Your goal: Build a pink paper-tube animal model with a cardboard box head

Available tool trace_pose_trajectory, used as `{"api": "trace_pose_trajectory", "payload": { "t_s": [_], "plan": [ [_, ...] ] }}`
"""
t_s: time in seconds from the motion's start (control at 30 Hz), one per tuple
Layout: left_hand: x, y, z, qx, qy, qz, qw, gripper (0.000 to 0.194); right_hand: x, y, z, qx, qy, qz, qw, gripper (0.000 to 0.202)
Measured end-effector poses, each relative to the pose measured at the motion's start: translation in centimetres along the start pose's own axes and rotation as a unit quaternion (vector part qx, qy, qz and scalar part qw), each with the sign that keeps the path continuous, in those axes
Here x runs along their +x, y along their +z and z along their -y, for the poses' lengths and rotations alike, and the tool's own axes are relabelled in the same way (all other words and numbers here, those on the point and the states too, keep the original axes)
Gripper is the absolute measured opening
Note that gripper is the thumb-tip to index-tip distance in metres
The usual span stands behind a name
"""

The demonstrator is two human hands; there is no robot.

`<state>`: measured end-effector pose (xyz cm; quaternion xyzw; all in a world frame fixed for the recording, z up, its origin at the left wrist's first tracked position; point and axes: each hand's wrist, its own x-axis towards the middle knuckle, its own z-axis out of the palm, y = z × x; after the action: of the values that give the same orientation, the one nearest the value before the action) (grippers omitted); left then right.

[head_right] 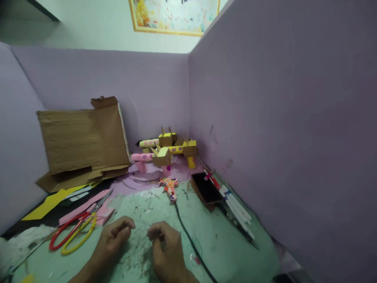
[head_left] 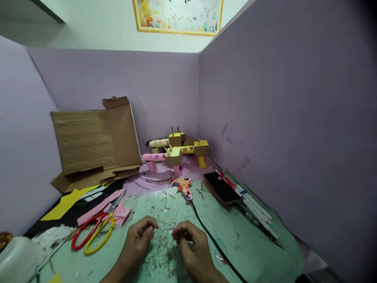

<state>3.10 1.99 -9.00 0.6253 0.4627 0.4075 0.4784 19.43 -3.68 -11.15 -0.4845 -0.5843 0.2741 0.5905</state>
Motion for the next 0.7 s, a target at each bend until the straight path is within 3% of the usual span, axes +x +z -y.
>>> {"api": "trace_pose_trajectory", "payload": {
  "t_s": [0.17, 0.3, 0.5, 0.6, 0.7],
  "plan": [
    [0.1, 0.4, -0.3, -0.047, -0.008, -0.045, 0.998, 0.032, -0.3, 0.2, -0.1, -0.001, -0.050, 0.005, 0.999, 0.018],
    [-0.3, 1.5, -1.0, -0.103, -0.027, 0.026, 0.994, 0.048, -0.2, 0.3, -0.4, 0.001, -0.061, 0.039, 0.997, 0.023],
    [-1.1, 1.9, -1.0, -0.165, -0.039, 0.092, 0.981, 0.050, 0.1, 0.1, -1.0, -0.054, -0.091, -0.012, 0.994, 0.015],
    [-1.4, 1.3, -0.7, -0.213, -0.043, 0.141, 0.966, 0.048, -0.3, -0.2, -1.2, -0.130, -0.134, -0.003, 0.982, 0.016],
    [-1.8, 0.8, -0.6, -0.243, -0.053, 0.196, 0.948, 0.052, -0.7, -0.3, -1.4, -0.253, -0.189, -0.005, 0.949, 0.016]
  ]
}}
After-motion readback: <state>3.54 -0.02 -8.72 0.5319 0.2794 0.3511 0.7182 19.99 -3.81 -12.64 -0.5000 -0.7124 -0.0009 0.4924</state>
